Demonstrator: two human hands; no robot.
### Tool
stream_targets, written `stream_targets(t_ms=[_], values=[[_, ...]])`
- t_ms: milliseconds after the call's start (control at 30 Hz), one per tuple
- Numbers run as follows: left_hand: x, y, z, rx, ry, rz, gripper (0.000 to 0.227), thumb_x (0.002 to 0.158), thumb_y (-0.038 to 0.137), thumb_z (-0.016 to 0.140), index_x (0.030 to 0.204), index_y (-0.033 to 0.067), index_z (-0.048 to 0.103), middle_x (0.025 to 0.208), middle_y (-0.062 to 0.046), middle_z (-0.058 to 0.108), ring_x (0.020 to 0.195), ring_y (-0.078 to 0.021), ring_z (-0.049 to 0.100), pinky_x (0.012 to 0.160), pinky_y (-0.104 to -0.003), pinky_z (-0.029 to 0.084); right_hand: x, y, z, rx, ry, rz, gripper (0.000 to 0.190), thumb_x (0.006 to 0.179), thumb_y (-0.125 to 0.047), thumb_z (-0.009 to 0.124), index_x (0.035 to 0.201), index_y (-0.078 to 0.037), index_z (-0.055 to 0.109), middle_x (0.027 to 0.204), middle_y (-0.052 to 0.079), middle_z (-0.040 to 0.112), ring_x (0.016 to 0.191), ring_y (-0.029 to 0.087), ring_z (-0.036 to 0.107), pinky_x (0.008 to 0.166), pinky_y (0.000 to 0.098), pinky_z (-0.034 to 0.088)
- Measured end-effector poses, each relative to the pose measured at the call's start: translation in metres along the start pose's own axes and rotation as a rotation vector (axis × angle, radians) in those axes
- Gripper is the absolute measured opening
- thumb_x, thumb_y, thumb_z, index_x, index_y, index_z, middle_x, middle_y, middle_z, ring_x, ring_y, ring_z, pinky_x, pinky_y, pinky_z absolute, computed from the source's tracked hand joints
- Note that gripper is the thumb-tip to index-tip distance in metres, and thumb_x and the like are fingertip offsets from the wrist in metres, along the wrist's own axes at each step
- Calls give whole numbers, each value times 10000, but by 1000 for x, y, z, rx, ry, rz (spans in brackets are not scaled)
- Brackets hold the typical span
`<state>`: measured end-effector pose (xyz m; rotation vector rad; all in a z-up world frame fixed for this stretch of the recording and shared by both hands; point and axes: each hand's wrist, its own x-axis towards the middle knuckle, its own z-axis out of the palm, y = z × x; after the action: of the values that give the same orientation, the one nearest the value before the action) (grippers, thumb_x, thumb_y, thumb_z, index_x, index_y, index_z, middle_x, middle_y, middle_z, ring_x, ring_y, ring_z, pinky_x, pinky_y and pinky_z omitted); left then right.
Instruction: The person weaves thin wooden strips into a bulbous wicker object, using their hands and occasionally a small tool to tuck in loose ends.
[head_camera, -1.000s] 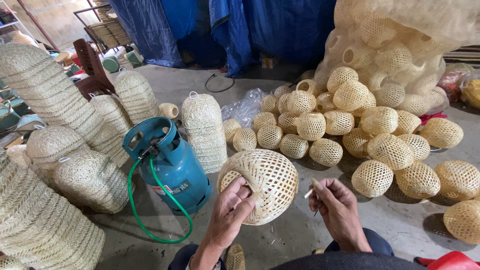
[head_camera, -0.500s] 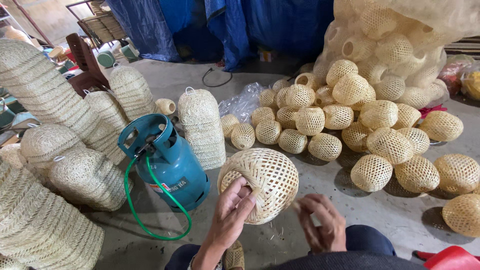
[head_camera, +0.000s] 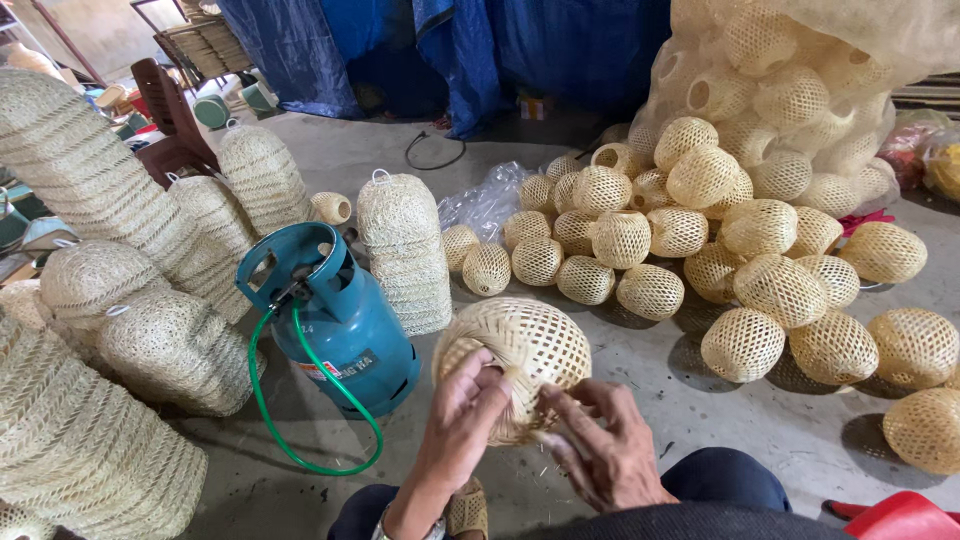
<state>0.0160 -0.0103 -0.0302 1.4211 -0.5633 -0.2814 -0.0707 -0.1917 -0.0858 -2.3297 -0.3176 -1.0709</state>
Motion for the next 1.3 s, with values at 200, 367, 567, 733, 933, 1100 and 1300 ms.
stream_targets(t_ms=[200,367,567,733,933,1100,1300], values=[[5,-3,-6,-401,-34,-40,450,934,165,670,1285,-80,533,1103,-153,738,953,-138,708,852,-275,587,-30,21,3,146,141,266,322,863,-110,708,1169,-10,692,1184,159,626,1038,242,705,734,312,620],[13,4,4,-274,16,-26,477,856,115,741,1257,-74,564,1096,-197,753,955,-176,756,828,-318,657,-67,49,-20,124,217,641,234,839,-42,739,1072,-23,745,1188,113,675,865,172,757,712,281,634],[19,-1,13,-204,41,37,437,863,133,796,1204,-78,621,991,-219,770,848,-189,757,733,-313,659,-151,133,-56,-33,360,556,321,846,-40,767,1164,-78,741,1199,101,670,853,120,711,690,238,577],[21,-4,21,-128,82,42,440,848,164,792,1185,-63,622,972,-220,783,845,-193,783,715,-310,672,-233,177,-53,-312,470,700,235,897,-120,867,1113,-91,778,1029,96,697,682,131,665,587,228,534],[29,-16,27,-183,143,78,415,843,158,799,1131,-84,625,1007,-217,779,862,-189,781,738,-311,669,-289,208,-42,-514,288,778,265,853,-153,867,1096,-126,766,955,84,712,706,149,689,623,257,556],[32,-23,29,-274,163,127,371,884,120,783,1132,-109,628,1042,-218,762,884,-166,742,769,-291,628,-289,201,-30,-463,254,840,384,835,-140,832,1207,-159,737,961,77,728,733,149,706,652,278,569],[30,-22,41,-285,171,148,367,893,118,749,1141,-110,602,1029,-214,770,886,-173,760,769,-301,637,-214,135,-11,61,164,685,561,797,-133,772,1345,-202,673,959,62,736,763,141,770,692,296,608]])
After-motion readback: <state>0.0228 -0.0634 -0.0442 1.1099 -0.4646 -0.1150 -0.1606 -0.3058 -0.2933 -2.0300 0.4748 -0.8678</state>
